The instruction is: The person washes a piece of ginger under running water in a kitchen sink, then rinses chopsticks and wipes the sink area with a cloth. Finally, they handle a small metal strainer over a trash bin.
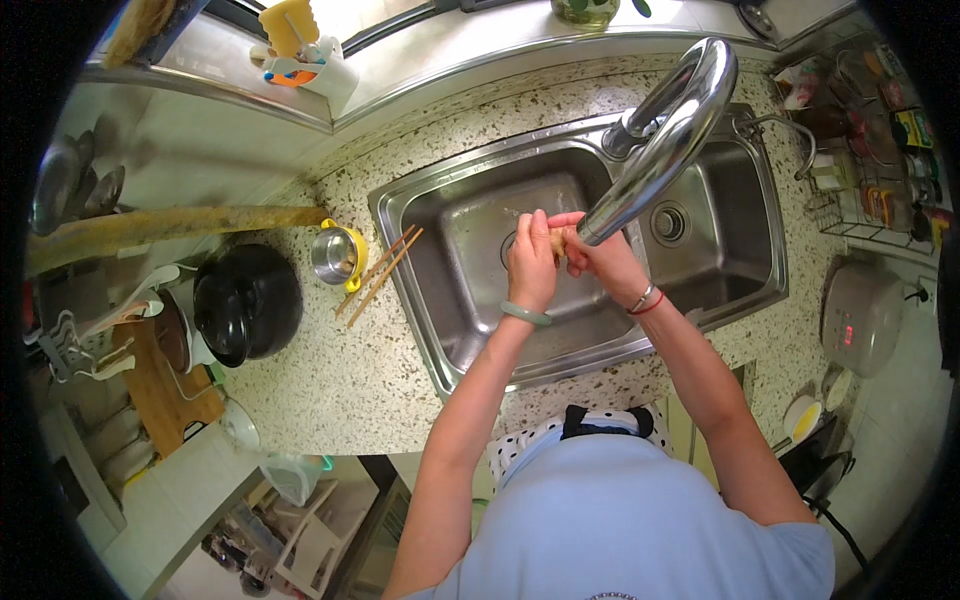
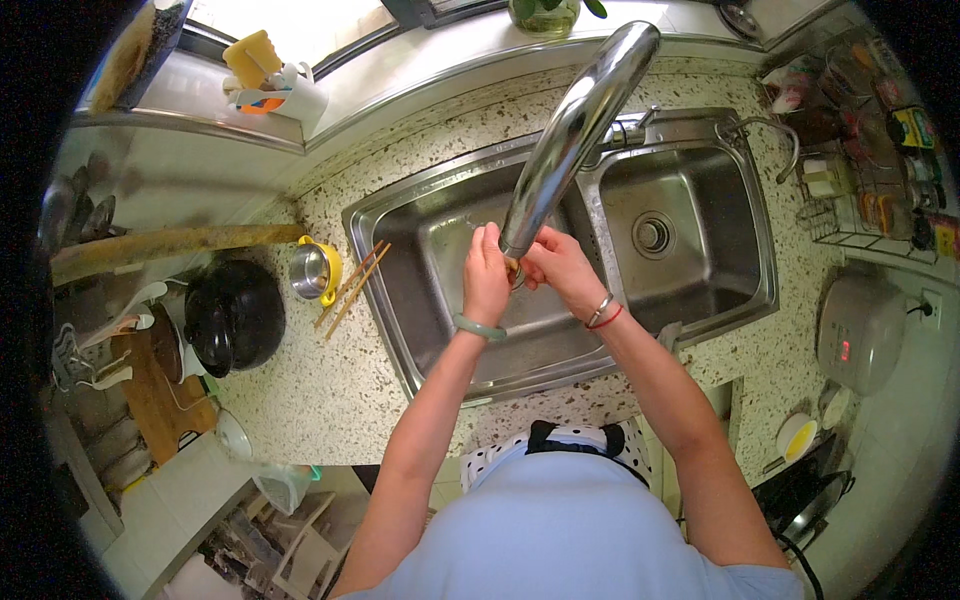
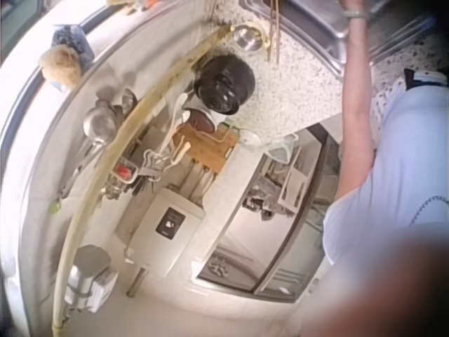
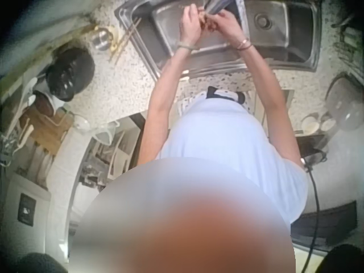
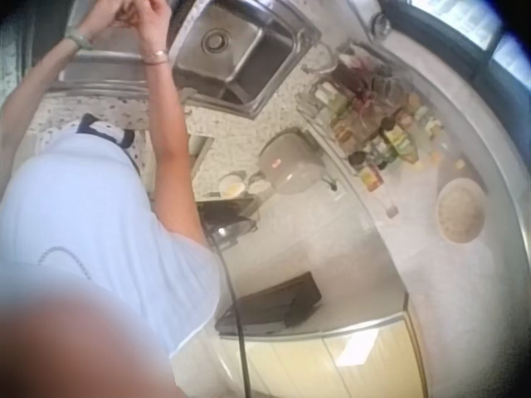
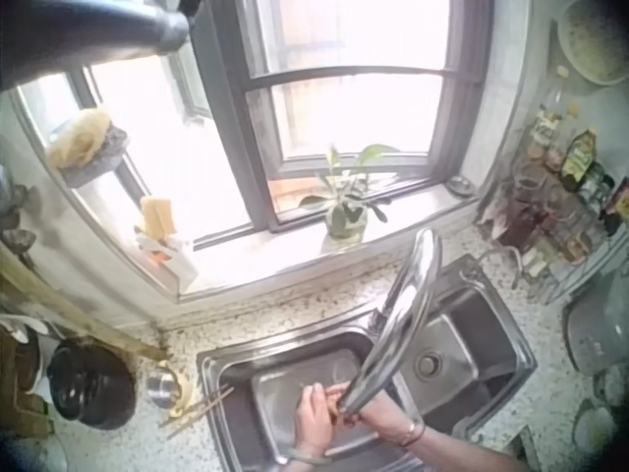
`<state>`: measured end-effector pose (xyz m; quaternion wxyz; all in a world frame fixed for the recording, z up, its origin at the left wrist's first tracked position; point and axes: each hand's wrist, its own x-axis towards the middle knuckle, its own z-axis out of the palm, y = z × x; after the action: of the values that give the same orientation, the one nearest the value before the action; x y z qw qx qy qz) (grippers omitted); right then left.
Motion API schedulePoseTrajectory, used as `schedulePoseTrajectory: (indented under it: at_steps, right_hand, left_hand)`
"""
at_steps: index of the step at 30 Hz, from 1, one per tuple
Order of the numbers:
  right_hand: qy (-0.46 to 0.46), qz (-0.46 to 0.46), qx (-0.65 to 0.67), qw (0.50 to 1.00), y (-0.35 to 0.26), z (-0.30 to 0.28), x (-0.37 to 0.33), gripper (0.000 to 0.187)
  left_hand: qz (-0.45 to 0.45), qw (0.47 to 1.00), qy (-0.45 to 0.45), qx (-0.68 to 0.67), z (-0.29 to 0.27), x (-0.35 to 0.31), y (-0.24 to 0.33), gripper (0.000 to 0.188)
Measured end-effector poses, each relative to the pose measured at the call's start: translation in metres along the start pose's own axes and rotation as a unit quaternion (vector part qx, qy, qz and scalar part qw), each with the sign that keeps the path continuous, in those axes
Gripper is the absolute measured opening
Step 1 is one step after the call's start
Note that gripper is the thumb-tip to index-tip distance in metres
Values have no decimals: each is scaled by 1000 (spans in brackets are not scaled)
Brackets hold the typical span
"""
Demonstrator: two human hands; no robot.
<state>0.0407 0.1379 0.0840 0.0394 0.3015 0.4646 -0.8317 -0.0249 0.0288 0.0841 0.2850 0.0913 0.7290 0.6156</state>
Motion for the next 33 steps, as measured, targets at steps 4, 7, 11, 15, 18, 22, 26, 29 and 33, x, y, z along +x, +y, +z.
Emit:
schedulePoseTrajectory:
  at_steps: [4, 7, 11, 15, 18, 22, 26, 29, 33]
  right_hand:
    - [3, -22, -20, 1000, 1, 3, 1, 23]
    - [-13, -27, -16, 999, 0, 2, 0, 13]
    - [-14, -5, 50, 999, -5, 8, -3, 6]
    - [3, -5, -3, 1000, 2, 1, 3, 4]
    - [-2, -17, -38, 999, 2, 2, 3, 10]
    - [0, -22, -49, 999, 11, -4, 7, 23]
    - [-19, -24, -38, 999, 6, -4, -2, 24]
    - [-33, -24, -79, 996, 4, -6, -4, 23]
    - [-29, -109, -144, 983, 4, 2, -6, 17]
  left_hand:
    - [41, 996, 41, 61, -2, 3, -18, 38]
    - [-58, 995, -1, -79, -2, 1, -6, 38]
    - [-89, 982, -31, -166, -1, 0, 3, 40]
    - [49, 998, 7, -34, 2, -1, -2, 43]
    - [-5, 995, 16, -97, 3, -1, -7, 45]
    - [-167, 961, -66, -210, -3, -1, 2, 52]
    - [-312, 882, -165, -313, -16, 4, -9, 59]
    - [-340, 852, -202, -343, -22, 7, -11, 60]
    - [-344, 846, -221, -343, -18, 8, -13, 55]
